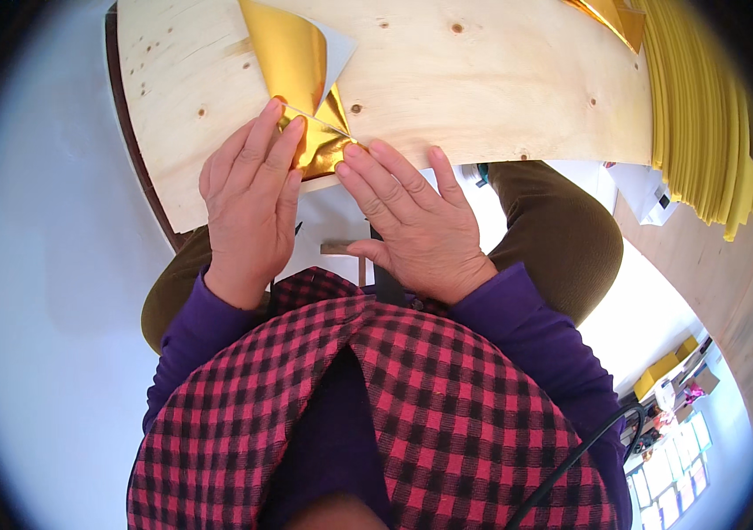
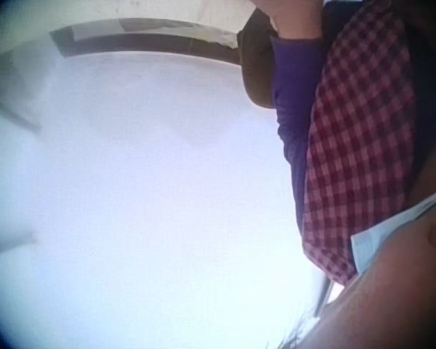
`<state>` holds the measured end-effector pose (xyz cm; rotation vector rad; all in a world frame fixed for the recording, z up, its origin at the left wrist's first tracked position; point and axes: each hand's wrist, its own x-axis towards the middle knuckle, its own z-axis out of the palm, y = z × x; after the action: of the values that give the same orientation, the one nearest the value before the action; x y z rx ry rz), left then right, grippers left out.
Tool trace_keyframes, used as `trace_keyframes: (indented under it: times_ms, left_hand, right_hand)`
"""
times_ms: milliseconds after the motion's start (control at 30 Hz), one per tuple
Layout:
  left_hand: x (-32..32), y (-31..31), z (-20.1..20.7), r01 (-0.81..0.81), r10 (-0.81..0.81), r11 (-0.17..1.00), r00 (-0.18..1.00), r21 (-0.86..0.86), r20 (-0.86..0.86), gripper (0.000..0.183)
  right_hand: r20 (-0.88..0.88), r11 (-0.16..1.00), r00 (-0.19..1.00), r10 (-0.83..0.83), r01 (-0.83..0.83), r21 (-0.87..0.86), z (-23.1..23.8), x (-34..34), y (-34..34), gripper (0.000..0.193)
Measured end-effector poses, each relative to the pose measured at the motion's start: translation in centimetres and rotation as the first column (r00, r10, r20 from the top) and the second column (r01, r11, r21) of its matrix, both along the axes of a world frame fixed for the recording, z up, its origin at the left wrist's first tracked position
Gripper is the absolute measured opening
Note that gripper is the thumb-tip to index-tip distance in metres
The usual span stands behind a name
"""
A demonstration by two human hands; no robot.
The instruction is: The person folds a single sheet of gold-colored paper by hand into a small triangular origami shape. They repeatedly crease and adjust the folds on a wooden table, then place the finished piece aside.
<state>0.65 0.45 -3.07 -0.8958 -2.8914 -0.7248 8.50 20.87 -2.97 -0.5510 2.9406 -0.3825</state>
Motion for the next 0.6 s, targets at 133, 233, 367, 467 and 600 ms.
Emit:
trace_keyframes:
  times_ms: [133, 233, 367, 467, 600]
  left_hand:
    - [-0.43, -0.05, -0.19, 0.000, 0.002, 0.996, 1.000, 0.086, -0.018, 0.040]
    - [-0.37, -0.20, -0.19, -0.001, 0.001, 0.993, 1.000, 0.116, 0.004, 0.039]
    - [-0.73, -0.55, -0.37, -0.004, -0.018, 0.975, 0.995, 0.221, 0.100, 0.044]
    - [-0.85, -0.85, -0.19, -0.018, -0.017, 0.966, 0.991, 0.259, 0.133, 0.048]
    - [-0.85, -0.85, 0.18, -0.049, 0.000, 0.953, 0.987, 0.300, 0.161, 0.049]
  right_hand:
    - [-0.020, 1.000, 1.000, -0.010, 0.010, -0.007, -0.16, 0.10, 0.00, 0.087]
    - [-0.025, 1.000, 1.000, -0.010, 0.010, -0.002, -0.30, 0.12, 0.03, 0.087]
    - [-0.007, 1.000, 1.000, -0.004, 0.004, 0.016, -0.33, 0.15, 0.29, 0.084]
    - [-0.018, 1.000, 1.000, 0.007, -0.007, 0.006, -0.34, 0.07, 0.23, 0.081]
    - [-0.024, 0.999, 0.999, 0.033, -0.032, 0.034, -0.28, -0.10, 0.12, 0.078]
